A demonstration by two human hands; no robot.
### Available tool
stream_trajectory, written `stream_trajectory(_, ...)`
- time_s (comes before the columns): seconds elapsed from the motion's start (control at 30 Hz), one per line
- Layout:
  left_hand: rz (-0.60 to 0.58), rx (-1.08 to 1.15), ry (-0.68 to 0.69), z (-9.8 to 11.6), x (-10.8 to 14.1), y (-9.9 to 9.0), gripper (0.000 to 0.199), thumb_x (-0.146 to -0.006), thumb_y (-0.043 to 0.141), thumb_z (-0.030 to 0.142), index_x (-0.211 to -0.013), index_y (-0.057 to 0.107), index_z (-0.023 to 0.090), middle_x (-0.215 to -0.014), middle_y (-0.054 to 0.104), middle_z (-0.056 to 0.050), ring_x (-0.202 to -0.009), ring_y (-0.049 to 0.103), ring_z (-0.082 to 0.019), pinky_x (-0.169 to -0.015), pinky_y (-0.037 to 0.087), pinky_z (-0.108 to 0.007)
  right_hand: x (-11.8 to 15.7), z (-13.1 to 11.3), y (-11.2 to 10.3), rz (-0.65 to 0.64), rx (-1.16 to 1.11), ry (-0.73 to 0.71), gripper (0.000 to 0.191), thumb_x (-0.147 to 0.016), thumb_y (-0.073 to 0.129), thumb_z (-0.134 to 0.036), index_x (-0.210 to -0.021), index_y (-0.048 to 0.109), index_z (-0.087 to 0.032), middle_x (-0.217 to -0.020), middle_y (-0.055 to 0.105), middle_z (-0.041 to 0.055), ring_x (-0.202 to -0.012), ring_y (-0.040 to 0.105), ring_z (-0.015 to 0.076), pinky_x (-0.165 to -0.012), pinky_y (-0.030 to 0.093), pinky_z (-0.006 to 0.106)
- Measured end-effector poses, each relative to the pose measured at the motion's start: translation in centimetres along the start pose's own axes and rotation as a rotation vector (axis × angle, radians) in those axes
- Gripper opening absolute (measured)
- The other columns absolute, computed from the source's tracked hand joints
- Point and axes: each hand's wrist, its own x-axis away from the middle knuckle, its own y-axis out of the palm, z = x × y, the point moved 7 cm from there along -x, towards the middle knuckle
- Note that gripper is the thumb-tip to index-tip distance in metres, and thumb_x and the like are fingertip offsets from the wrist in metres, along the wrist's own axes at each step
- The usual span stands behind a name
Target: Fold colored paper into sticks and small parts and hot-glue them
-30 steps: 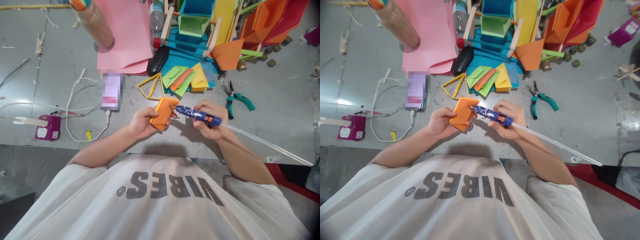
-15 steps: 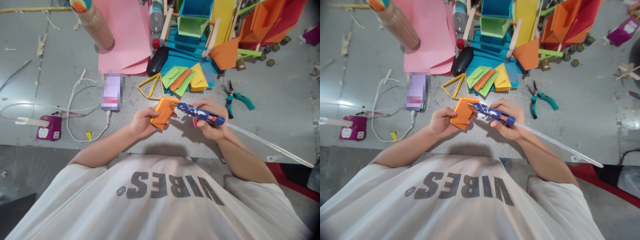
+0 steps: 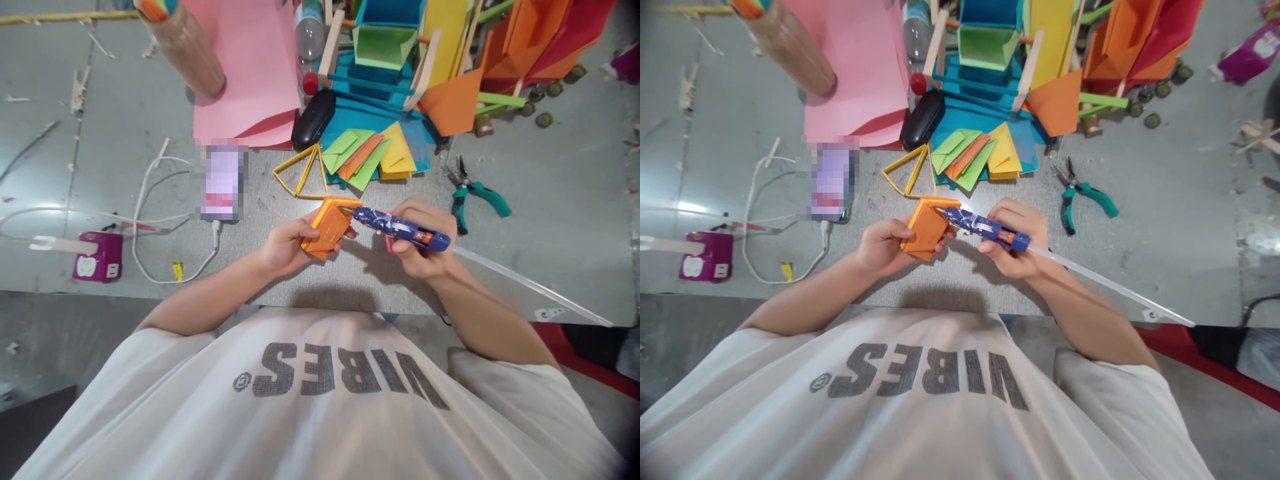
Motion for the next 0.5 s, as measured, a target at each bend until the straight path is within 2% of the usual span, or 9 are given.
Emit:
stream_trajectory(0.27, -0.001, 0.012, -0.012, 0.03, 0.07, 0.23, 0.062, -0.073, 0.070, 0.032, -0.132, 0.071, 0.013, -0.112, 0.081, -0.017, -0.084, 0.073, -0.023, -0.078, 0.058, -0.035, -0.04, -0.06, -0.25, -0.024, 0.070, 0.015, 0.059, -0.103, 0.068, -0.075, -0.074, 0.064, -0.024, -0.075, 0.066, 0.0053, -0.063, 0.058, 0.0187, -0.058, 0.037, 0.039)
stream_trajectory(0.5, 0.043, 0.053, -0.024, 0.30, 0.20, 0.45, 0.063, -0.072, 0.068, 0.031, -0.132, 0.072, 0.010, -0.110, 0.081, -0.019, -0.083, 0.073, -0.025, -0.078, 0.058, -0.037, 0.07, 0.43, -0.50, -0.018, 0.169, 0.035, 0.066, -0.100, 0.063, -0.085, -0.072, 0.063, -0.025, -0.071, 0.066, 0.0059, -0.060, 0.058, 0.0196, -0.056, 0.037, 0.039)
